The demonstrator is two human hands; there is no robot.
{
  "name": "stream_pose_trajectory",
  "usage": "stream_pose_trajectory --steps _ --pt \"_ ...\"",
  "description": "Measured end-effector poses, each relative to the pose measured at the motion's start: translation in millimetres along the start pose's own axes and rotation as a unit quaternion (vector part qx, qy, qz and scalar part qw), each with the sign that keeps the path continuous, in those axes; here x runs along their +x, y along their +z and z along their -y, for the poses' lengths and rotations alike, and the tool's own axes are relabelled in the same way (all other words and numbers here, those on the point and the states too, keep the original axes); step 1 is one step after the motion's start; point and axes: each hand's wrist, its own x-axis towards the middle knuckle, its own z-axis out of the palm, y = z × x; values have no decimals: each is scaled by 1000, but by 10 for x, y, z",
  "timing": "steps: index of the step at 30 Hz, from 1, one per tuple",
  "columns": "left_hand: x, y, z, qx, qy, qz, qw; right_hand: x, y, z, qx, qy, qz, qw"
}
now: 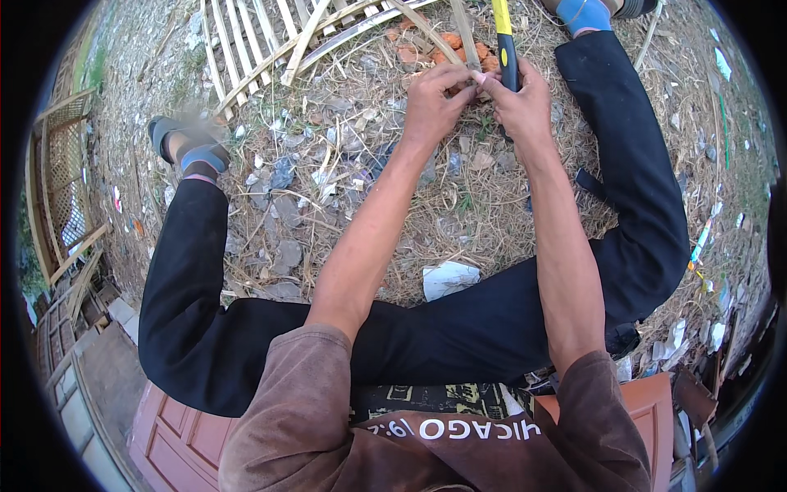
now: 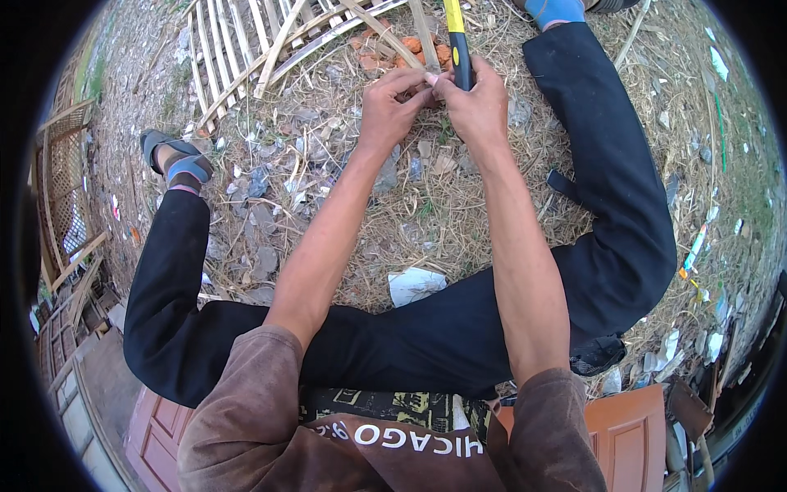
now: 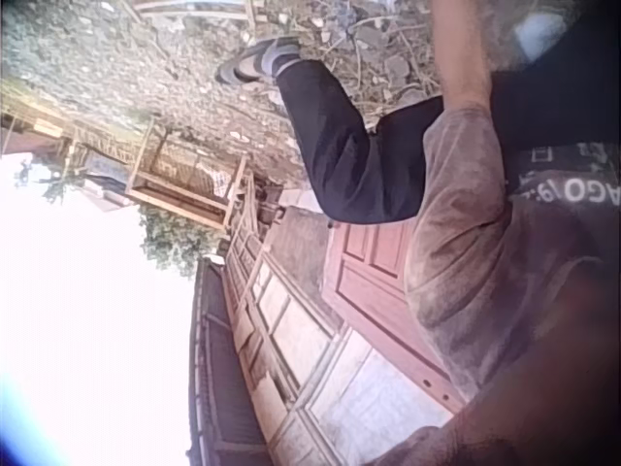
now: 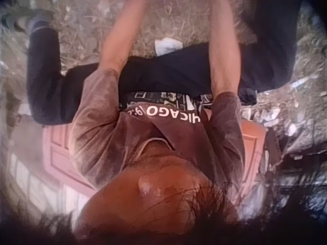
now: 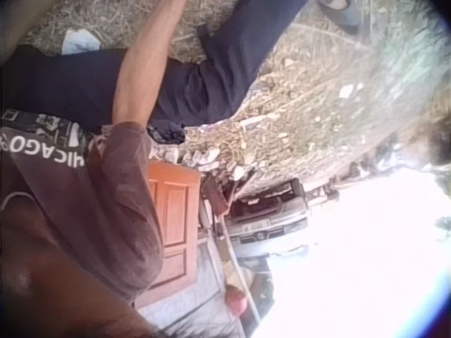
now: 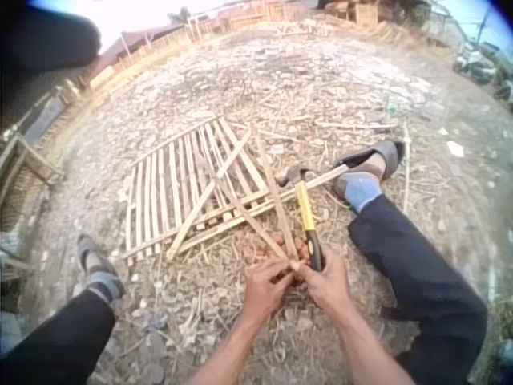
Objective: The person assembles a bamboo structure by hand, using a hammer to drive small nails into the wooden slats and picking up fallen pieces from the ground.
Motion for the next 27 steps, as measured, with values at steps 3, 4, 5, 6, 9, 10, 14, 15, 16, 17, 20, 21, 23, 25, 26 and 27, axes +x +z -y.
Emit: stream_pose_trajectory --steps 3,4,5,6,9,10,14,15,16,17,20,21,23,25,26,27 --pt "55 31 -22 -67 -104 37 992 20 11 -41 26 -8 -19 999" --pt "64 30 -36 -67 -104 39 992 16 -2 -54 26 -7 -21 999" --pt "64 29 -31 -11 -45 21 999 0 -13 -39 10 -9 -19 1000" --pt "62 33 -28 44 15 4 999 -18 -31 -23 -6 -11 -18 1000" --pt "83 54 27 61 50 -21 997 -142 -167 123 -16 27 -32 999" --pt "93 54 54 61 48 -21 997 -219 -230 188 -17 28 -31 999" --pt "79 90 33 69 83 -15 994 -704 -492 452 -198 -32 -55 978" --pt "67 88 26 54 37 -5 998 -821 -528 461 -213 -34 -53 975" --pt "59 86 27 53 37 -5 998 -925 -563 464 -227 -36 -51 972" --pt "53 85 48 42 25 -15 999 -1020 -591 450 -227 -39 -51 972" --pt "57 116 87 40 22 -28 999 -1241 -663 365 -224 -29 -46 973" --pt "62 117 94 52 31 -32 998 -1292 -677 363 -240 -16 -44 970" --pt "53 122 95 51 36 -36 997 -1349 -698 338 -272 -19 -48 961" --pt "69 131 96 48 41 -39 997 -1372 -726 384 -270 -17 -42 962" --pt "65 123 97 61 65 -36 995 -1394 -738 403 -268 -12 -34 963" --pt "65 119 98 74 89 -32 993 -1427 -756 414 -267 -12 -34 963"
